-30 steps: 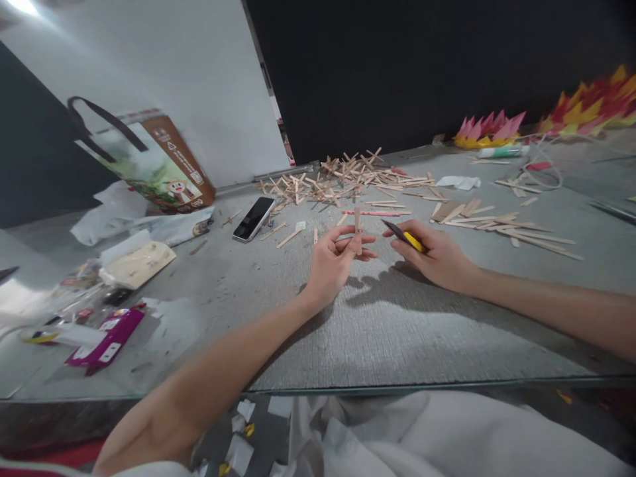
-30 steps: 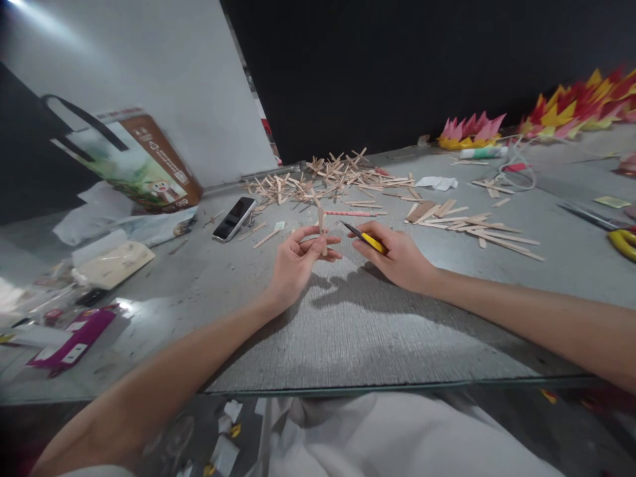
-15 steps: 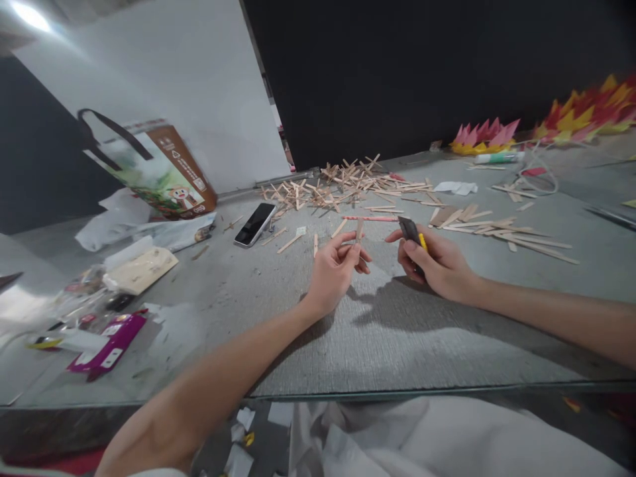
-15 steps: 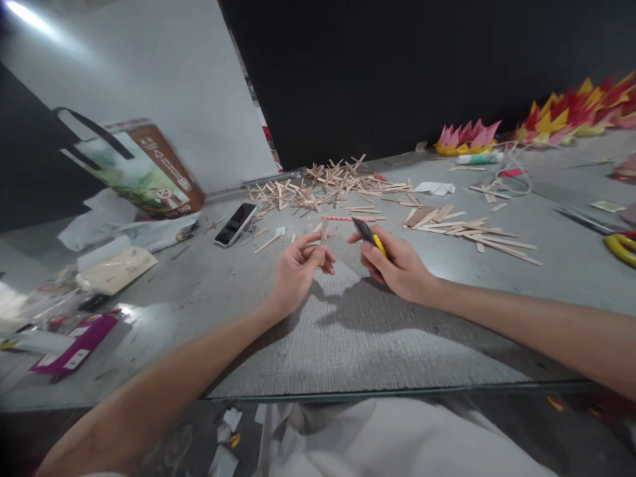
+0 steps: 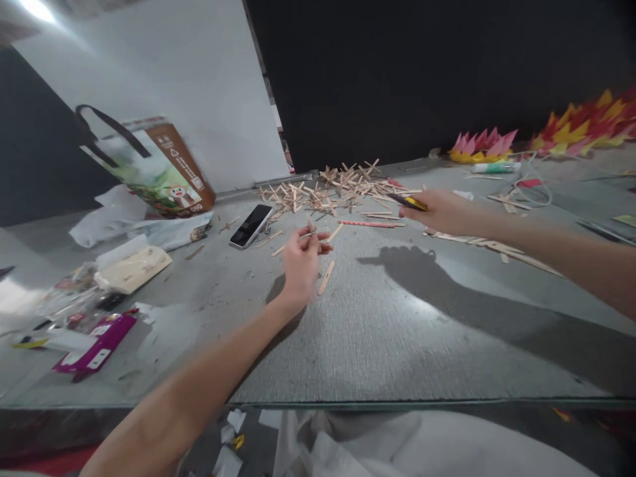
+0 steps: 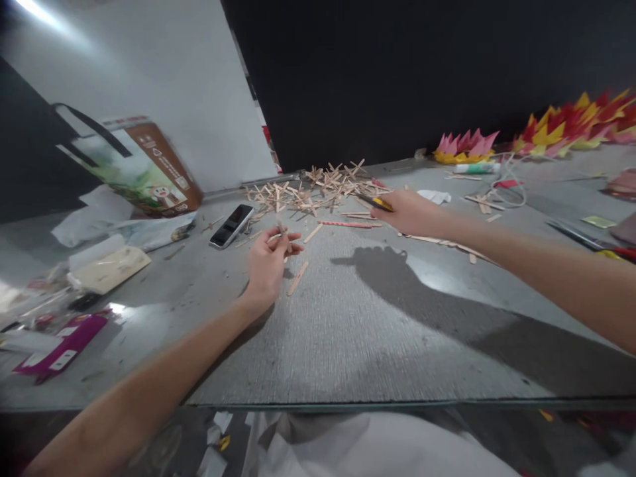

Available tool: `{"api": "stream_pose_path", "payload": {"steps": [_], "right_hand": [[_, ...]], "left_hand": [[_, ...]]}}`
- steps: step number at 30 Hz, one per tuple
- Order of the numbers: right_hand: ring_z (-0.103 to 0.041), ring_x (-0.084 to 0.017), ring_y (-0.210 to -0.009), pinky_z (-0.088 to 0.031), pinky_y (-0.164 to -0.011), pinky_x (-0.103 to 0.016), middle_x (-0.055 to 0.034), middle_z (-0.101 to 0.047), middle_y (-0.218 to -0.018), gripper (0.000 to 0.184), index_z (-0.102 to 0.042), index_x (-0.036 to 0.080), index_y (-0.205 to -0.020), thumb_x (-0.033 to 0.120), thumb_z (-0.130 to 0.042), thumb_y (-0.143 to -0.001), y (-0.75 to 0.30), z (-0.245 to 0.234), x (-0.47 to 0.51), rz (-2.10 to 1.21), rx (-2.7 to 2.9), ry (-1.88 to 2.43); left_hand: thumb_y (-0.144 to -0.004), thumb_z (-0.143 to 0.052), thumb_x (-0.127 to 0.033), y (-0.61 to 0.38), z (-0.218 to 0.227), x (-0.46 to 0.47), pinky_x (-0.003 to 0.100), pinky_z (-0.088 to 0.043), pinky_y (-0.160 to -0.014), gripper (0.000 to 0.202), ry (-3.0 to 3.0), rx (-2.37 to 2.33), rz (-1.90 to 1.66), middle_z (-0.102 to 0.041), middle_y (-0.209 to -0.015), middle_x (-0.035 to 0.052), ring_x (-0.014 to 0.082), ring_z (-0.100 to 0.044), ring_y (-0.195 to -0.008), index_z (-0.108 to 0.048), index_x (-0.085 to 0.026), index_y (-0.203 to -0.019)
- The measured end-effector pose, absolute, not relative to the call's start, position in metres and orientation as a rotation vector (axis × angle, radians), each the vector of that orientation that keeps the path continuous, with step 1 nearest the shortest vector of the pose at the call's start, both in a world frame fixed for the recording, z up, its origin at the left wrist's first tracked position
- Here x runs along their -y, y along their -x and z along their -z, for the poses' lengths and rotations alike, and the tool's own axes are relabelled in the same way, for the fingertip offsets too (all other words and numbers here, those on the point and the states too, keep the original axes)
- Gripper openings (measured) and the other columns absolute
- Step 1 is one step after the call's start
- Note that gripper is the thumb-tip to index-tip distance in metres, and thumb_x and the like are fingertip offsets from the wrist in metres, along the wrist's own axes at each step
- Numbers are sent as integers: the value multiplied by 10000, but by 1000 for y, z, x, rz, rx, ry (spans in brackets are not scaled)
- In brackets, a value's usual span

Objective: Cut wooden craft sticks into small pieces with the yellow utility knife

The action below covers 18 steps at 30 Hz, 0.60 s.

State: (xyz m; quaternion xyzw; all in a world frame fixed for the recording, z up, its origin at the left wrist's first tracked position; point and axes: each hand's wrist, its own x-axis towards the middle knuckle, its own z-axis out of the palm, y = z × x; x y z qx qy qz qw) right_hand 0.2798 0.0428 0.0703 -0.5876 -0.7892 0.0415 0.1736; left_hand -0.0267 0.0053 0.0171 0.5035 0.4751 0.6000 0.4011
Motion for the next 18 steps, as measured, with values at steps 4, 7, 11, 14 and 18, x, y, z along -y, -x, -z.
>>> {"api": "stream_pose_path", "payload": {"steps": [4, 7, 11, 14, 18], "right_hand": [[-488, -189, -494, -332, -584, -351, -46, -561, -557, 345, -628, 220, -690, 386, -601, -992, -304, -79, -50, -30, 2357, 1920], [-503, -210, -496, -360, -588, -357, -45, -563, -559, 349, -645, 235, -684, 429, -636, -974, -313, -83, -45, 22, 2348, 1938], [-514, -201, -496, -350, -565, -342, -36, -594, -568, 266, -677, 219, -733, 353, -661, -963, -294, -86, -30, -15, 2414, 1786], [-623, -231, -701, -417, -649, -340, -91, -716, -819, 177, -761, 200, -919, 336, -664, -977, -253, -80, -16, -16, 2501, 1529], [-688, -215, -952, -462, -801, -302, -82, -709, -1215, 248, -794, 250, -1164, 170, -683, -958, -186, -61, -2, -195, 2727, 932]], "left_hand": [[-1001, -582, -153, 32, -16, -13, 309, -621, -723, 81, -1268, -1246, -1502, -814, -1010, 87, 145, -746, -672, -579, -192, -1071], [-999, -584, -157, 36, -17, -17, 327, -634, -747, 77, -1282, -1246, -1512, -816, -1005, 85, 154, -756, -686, -574, -199, -1063], [-994, -572, -153, 47, -22, -27, 335, -638, -750, 102, -1316, -1227, -1628, -817, -996, 71, 160, -761, -688, -549, -215, -1072], [-988, -585, -166, 58, -22, -37, 333, -635, -753, 113, -1346, -1225, -1692, -815, -984, 69, 161, -765, -692, -543, -218, -1079], [-975, -612, -177, 65, -17, -46, 339, -634, -759, 127, -1349, -1253, -1671, -812, -983, 75, 164, -770, -690, -547, -208, -1080]]}}
